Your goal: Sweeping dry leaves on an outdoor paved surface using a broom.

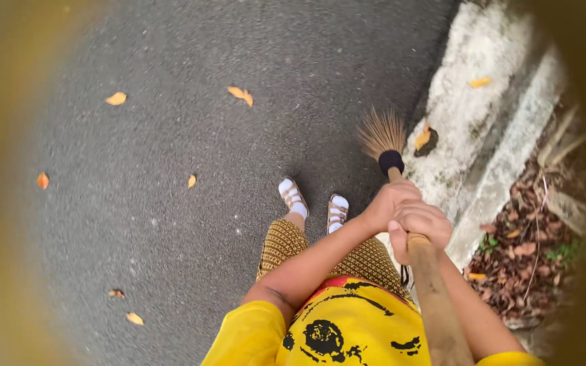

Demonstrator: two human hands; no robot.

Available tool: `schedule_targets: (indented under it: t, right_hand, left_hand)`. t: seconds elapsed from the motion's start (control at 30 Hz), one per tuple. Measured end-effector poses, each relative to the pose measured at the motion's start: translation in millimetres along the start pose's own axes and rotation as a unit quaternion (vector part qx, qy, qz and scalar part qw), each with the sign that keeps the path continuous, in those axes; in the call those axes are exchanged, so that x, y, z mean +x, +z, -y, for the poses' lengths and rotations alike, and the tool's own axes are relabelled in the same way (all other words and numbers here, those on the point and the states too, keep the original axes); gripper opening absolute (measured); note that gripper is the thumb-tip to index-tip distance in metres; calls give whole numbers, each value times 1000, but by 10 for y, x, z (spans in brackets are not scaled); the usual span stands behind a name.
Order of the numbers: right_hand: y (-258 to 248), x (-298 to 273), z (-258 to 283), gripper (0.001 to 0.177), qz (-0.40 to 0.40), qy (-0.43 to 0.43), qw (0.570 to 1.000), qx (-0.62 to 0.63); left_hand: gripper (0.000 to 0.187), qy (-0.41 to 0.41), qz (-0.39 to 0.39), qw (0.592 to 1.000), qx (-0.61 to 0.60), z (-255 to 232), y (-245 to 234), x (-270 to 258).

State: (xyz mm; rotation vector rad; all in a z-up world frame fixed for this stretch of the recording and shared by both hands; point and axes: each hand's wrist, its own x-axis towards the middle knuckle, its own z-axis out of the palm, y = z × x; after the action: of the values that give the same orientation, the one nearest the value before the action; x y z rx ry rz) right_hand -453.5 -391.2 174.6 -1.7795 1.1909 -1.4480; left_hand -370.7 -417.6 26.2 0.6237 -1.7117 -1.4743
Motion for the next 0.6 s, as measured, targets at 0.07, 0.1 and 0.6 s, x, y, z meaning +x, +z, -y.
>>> schedule_targets:
  t: [0.07,0.1,0.6]
  right_hand:
    - [212,277,-77,20,35,-19,999,29]
    - [342,420,-125,21,56,-33,997,51]
    - [2433,1405,-481,14,220,-74,948,216]
  left_hand:
    - [21,15,-43,999,19,-118,-408,153]
    - [19,31,-70,996,35,-168,-637,221]
    - [31,-27,-258,957,132,-147,-2786,-585]
